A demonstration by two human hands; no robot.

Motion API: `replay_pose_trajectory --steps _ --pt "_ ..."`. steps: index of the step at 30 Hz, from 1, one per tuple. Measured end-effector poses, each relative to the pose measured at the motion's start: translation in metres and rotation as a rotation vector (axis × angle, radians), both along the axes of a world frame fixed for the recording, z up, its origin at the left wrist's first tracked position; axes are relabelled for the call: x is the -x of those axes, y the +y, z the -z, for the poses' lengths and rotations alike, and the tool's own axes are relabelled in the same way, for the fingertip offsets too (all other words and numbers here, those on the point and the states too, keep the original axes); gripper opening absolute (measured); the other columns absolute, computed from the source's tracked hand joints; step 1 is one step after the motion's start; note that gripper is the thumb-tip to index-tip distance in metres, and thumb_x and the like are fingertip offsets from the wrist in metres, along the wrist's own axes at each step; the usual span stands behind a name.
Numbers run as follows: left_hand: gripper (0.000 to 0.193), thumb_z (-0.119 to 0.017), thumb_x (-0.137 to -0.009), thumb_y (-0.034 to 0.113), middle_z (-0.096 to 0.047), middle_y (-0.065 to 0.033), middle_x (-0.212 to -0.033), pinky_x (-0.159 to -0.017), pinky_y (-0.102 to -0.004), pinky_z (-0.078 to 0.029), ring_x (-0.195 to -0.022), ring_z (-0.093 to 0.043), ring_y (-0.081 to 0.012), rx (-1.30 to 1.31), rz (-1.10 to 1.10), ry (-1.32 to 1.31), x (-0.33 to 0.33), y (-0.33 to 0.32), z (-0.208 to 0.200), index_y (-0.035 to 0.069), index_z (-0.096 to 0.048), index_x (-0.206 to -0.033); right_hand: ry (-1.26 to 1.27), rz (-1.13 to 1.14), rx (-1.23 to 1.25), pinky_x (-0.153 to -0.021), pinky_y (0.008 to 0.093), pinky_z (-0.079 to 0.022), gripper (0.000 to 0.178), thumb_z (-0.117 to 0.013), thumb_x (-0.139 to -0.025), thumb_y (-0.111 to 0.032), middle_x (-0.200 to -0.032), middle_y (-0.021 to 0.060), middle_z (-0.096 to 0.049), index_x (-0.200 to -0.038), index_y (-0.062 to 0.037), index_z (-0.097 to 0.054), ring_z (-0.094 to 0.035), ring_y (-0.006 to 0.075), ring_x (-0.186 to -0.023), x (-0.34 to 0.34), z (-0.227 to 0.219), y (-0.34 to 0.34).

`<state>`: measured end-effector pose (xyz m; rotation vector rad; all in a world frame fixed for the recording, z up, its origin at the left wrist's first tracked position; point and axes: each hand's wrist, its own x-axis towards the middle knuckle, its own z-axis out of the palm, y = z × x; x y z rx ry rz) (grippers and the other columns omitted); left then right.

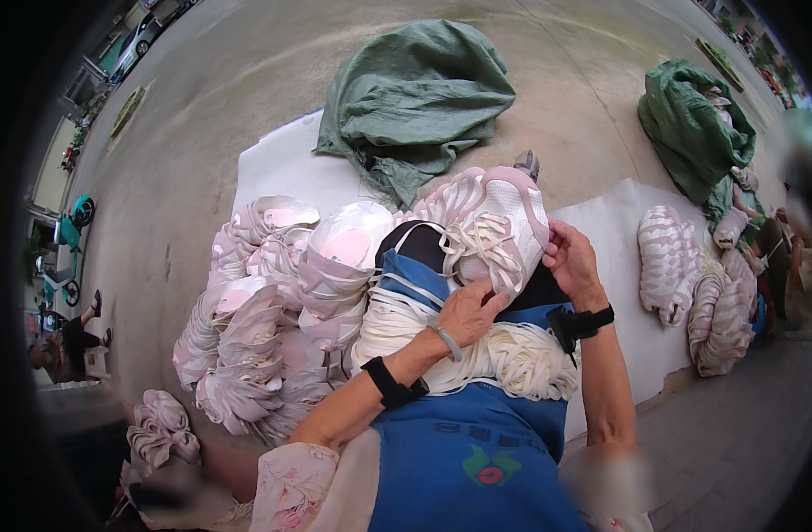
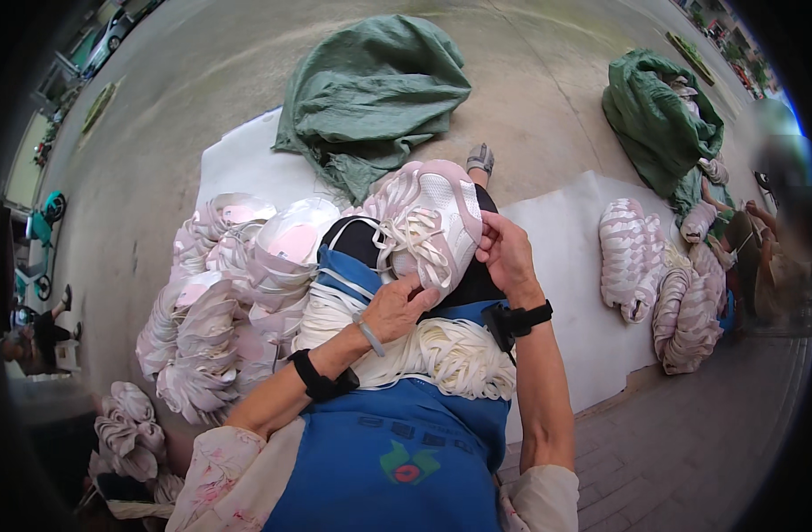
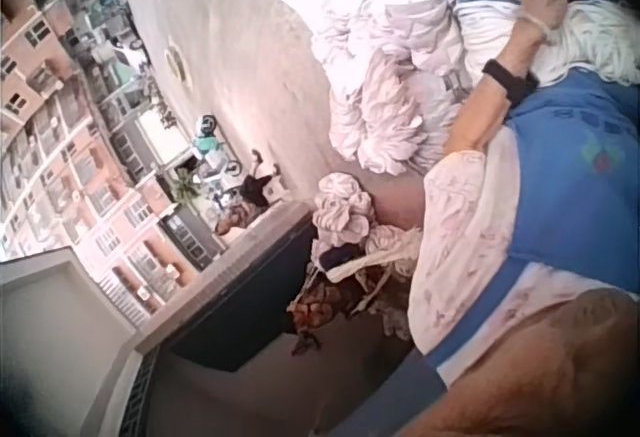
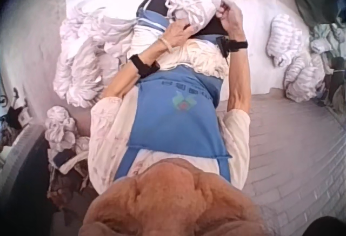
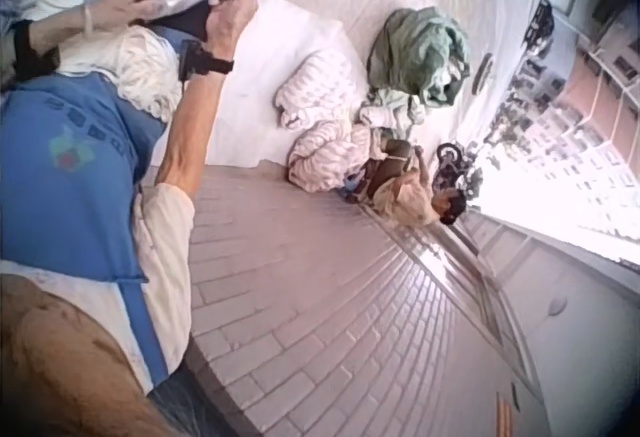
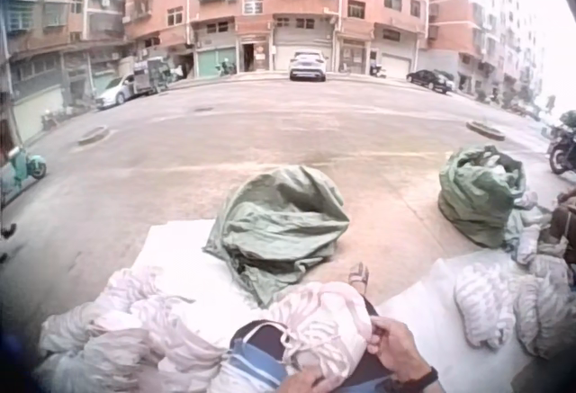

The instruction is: Lacing a series of pink and white sneakers.

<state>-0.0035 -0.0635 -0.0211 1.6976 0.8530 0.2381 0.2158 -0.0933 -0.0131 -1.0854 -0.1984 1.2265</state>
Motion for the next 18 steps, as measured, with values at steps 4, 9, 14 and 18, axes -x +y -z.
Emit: replay_pose_trajectory --steps 4,9,14,18 --pt "0.033 -0.058 -0.095 0.028 -0.064 -0.0038 -0.084 -0.07 -0.0297 -0.048 -0.074 -0.057 -0.0144 0.087 -0.091 -0.15 0.002 0.005 -0.011 0.0 -0.061 -0.113 -0.148 -0.186 0.1 -0.04 0.0212 -0.039 0.023 -0.047 -0.093 -0.013 -0.075 -0.0001 -0.058 -0.1 0.0004 -0.064 -0.049 0.0076 -0.05 0.016 -0.002 -0.001" --pt "0.035 -0.048 -0.099 0.028 -0.065 -0.0081 -0.103 -0.081 -0.0311 -0.051 -0.089 -0.063 -0.0155 0.408 -0.363 -0.55 0.023 0.08 -0.059 0.0 -0.059 -0.117 -1.433 -0.412 0.17 -0.071 0.0375 -0.05 0.035 -0.068 -0.082 -0.028 -0.088 0.0158 -0.059 -0.108 -0.0069 -0.062 -0.061 0.0303 -0.078 0.039 0.001 0.002" --pt "0.039 -0.053 -0.096 0.037 -0.066 -0.009 -0.11 -0.086 -0.0329 -0.052 -0.098 -0.064 -0.0203 0.784 -0.694 -0.731 0.074 0.177 -0.022 0.004 -0.061 -0.116 -1.576 -0.369 0.208 -0.075 0.0464 -0.05 0.031 -0.067 -0.081 -0.018 -0.095 0.0182 -0.055 -0.108 -0.0085 -0.055 -0.06 0.0393 -0.086 0.047 0.01 -0.008" --pt "0.051 -0.049 -0.091 0.048 -0.065 -0.0113 -0.116 -0.085 -0.0398 -0.053 -0.102 -0.063 -0.0269 0.673 -1.001 -0.658 0.15 0.223 0.069 0.008 -0.059 -0.122 -1.599 -0.427 0.209 -0.074 0.0472 -0.05 0.029 -0.065 -0.082 -0.014 -0.095 0.0185 -0.055 -0.107 -0.0077 -0.055 -0.061 0.0402 -0.084 0.055 0.01 -0.01"
